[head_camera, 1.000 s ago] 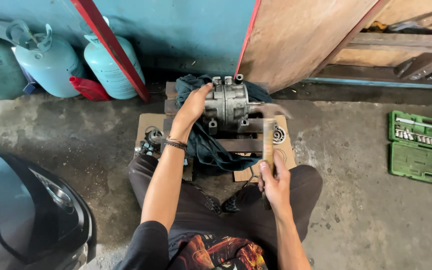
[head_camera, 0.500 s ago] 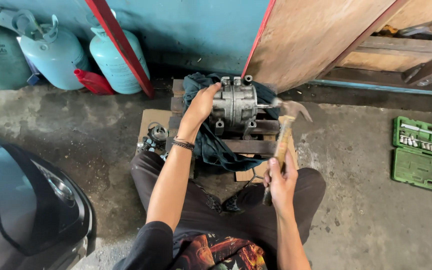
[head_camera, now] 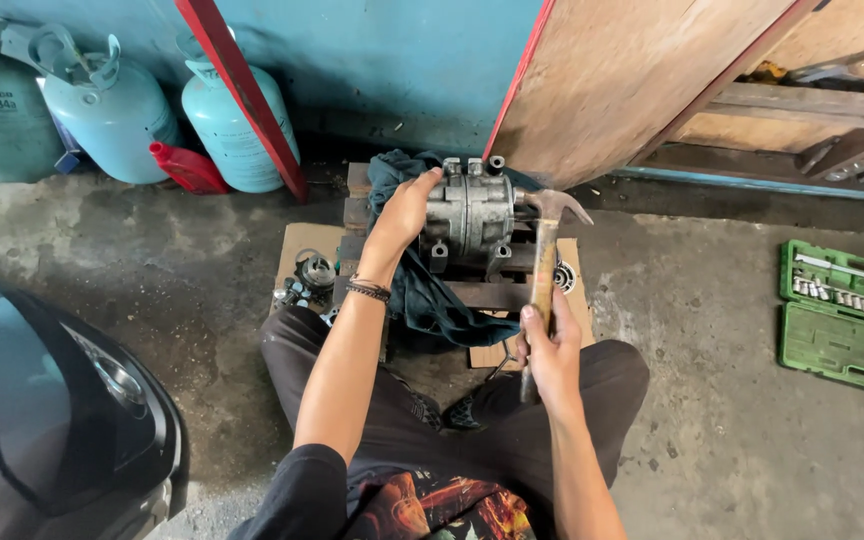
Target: Repairing an automotive compressor by tapping it with a hammer to disassemble components
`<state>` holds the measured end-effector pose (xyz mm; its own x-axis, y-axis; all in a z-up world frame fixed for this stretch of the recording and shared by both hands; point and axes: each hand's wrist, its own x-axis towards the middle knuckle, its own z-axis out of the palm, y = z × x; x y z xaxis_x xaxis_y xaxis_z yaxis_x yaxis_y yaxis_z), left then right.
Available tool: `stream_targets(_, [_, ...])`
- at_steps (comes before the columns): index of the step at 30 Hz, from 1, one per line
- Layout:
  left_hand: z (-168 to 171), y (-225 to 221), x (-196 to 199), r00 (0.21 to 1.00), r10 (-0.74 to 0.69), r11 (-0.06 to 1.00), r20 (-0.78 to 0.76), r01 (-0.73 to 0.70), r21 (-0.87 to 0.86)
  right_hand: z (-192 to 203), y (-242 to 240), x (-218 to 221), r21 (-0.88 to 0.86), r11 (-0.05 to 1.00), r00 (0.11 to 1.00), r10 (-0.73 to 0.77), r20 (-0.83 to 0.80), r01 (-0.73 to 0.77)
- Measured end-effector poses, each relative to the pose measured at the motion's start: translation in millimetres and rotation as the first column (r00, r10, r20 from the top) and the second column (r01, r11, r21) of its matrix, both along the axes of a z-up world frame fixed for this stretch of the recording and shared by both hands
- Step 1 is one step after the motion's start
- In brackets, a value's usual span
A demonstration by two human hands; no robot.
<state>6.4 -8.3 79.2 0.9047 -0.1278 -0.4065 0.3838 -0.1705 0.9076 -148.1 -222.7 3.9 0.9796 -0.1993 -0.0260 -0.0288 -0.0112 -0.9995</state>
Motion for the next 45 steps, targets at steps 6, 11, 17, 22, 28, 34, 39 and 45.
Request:
stream_targets(6, [-23.1, 1.2, 12.8, 1.000, 0.010, 0.998, 0.023, -0.012, 0.059, -5.6, -14.9, 0.8, 0.087, 0.994, 0.998, -0.068, -0.015, 0.069])
stream_targets(11, [-38.8, 13.5, 21.0, 0.999, -0.012, 0.921, 0.052, -0.009, 0.390, -5.1, -25.1, -13.6, 0.086, 0.990, 0.994, -0.108, -0.024, 0.109])
stream_targets(17, [-37.3, 37.3, -8.9, 0.802, 0.016, 0.762, 0.597, -0.397, 0.512, -23.6, -47.8, -32.9, 0.163, 0.975, 0.987, -0.135, -0.088, 0.148])
stream_targets(22, [-92.7, 52.0, -13.2, 0.801, -0.218, 0.629, 0.557, -0.321, 0.708, -35.1, -50.7, -38.2, 0.173, 0.973, 0.986, -0.137, -0.094, 0.152])
stream_targets(28, [-58.7, 41.2, -17.7, 0.613, 0.273, 0.834, 0.742, -0.535, 0.135, -29.2, -50.0, -45.3, 0.171, 0.972, 0.984, -0.144, -0.101, 0.160])
stream_targets(34, [-46.5, 25.1, -23.6, 0.189, 0.370, 0.818, 0.910, -0.531, -0.222, -24.1, -51.8, -53.6, 0.184, 0.966, 0.983, -0.175, -0.064, 0.184])
stream_targets(39, [15.0, 0.0, -38.2, 0.343, 0.107, 0.973, 0.933, -0.231, -0.027, -12.4, -51.4, -55.5, 0.262, 0.952, 0.982, -0.128, -0.137, 0.161])
stream_targets(45, [25.8, -35.8, -37.9, 0.740, -0.175, 0.975, 0.650, 0.223, 0.009, -2.2, -39.7, -52.9, 0.263, 0.959, 0.989, -0.077, -0.125, 0.108])
